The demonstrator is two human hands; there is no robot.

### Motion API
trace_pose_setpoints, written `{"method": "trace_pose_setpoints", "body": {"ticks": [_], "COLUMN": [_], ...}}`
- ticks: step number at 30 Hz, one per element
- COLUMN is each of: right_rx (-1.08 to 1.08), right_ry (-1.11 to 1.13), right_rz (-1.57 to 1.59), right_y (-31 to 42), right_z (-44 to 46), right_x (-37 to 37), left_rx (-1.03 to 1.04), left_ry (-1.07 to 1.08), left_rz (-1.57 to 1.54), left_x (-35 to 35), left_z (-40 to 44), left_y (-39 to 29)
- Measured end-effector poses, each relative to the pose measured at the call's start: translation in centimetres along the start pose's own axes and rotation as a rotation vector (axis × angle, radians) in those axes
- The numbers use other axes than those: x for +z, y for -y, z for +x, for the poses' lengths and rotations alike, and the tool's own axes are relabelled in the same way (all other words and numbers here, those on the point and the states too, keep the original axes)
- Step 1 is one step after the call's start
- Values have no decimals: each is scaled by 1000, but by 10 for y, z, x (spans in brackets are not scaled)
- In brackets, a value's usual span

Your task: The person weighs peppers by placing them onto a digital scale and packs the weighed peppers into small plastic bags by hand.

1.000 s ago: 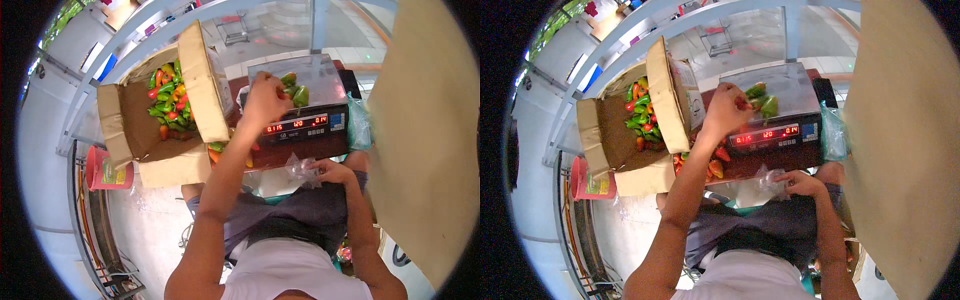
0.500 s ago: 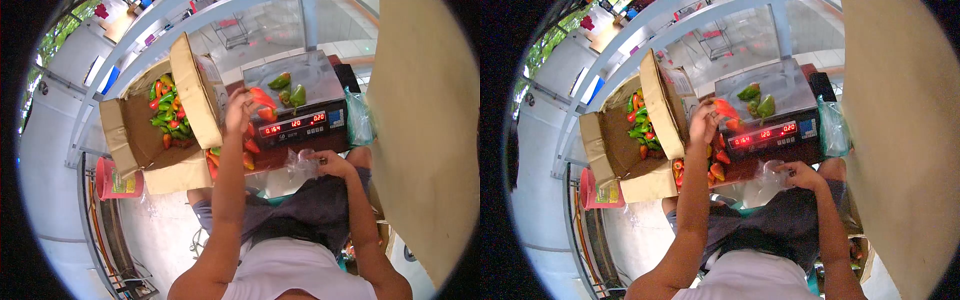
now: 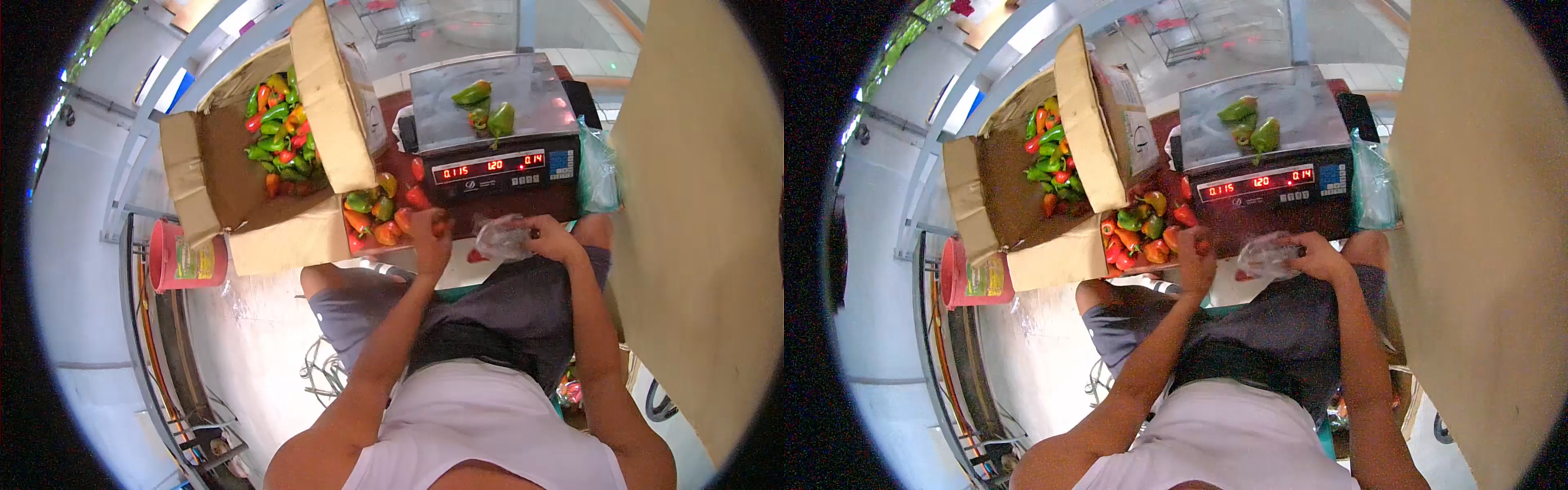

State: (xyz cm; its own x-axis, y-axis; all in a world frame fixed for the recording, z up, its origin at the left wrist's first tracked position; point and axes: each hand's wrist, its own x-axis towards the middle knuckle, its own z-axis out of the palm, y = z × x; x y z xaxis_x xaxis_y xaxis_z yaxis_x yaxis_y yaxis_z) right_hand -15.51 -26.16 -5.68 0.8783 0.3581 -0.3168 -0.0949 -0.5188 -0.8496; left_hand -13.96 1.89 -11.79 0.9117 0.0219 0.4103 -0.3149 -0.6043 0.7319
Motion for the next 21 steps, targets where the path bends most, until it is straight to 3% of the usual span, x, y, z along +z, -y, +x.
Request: {"method": "trace_pose_setpoints", "body": {"ticks": [1, 4, 6, 7, 10, 13, 15, 17, 20, 21], "right_rx": [-21, -45, -16, -31, -58, -6, 45, 127, 97, 52], "right_ry": [-1, -89, -239, -288, -427, -525, -535, -581, -556, -536], "right_rz": [16, 29, -14, 127, 435, 562, 676, 572, 621, 671], "right_y": [-5, -9, -2, -1, -1, -17, -23, -12, -42, -39], "right_z": [2, 4, -1, -6, -10, -16, -18, -24, -22, -17], "right_x": [4, 7, 6, 4, -2, -5, -8, -13, -12, -16], "left_rx": [80, -141, -588, -818, -572, -562, -313, -22, 157, 98], "left_ry": [20, -65, 57, 120, 197, 216, 157, 74, 17, -17], "left_rz": [67, -42, -314, -445, -698, -711, -458, -119, -94, -131], "left_x": [1, 9, -9, -23, -43, -51, -50, -47, -25, -21], "left_z": [-9, -10, 9, 17, 37, 61, 86, 121, 183, 198], "left_y": [5, -5, -34, -47, -47, -53, -51, -51, -31, -32]}}
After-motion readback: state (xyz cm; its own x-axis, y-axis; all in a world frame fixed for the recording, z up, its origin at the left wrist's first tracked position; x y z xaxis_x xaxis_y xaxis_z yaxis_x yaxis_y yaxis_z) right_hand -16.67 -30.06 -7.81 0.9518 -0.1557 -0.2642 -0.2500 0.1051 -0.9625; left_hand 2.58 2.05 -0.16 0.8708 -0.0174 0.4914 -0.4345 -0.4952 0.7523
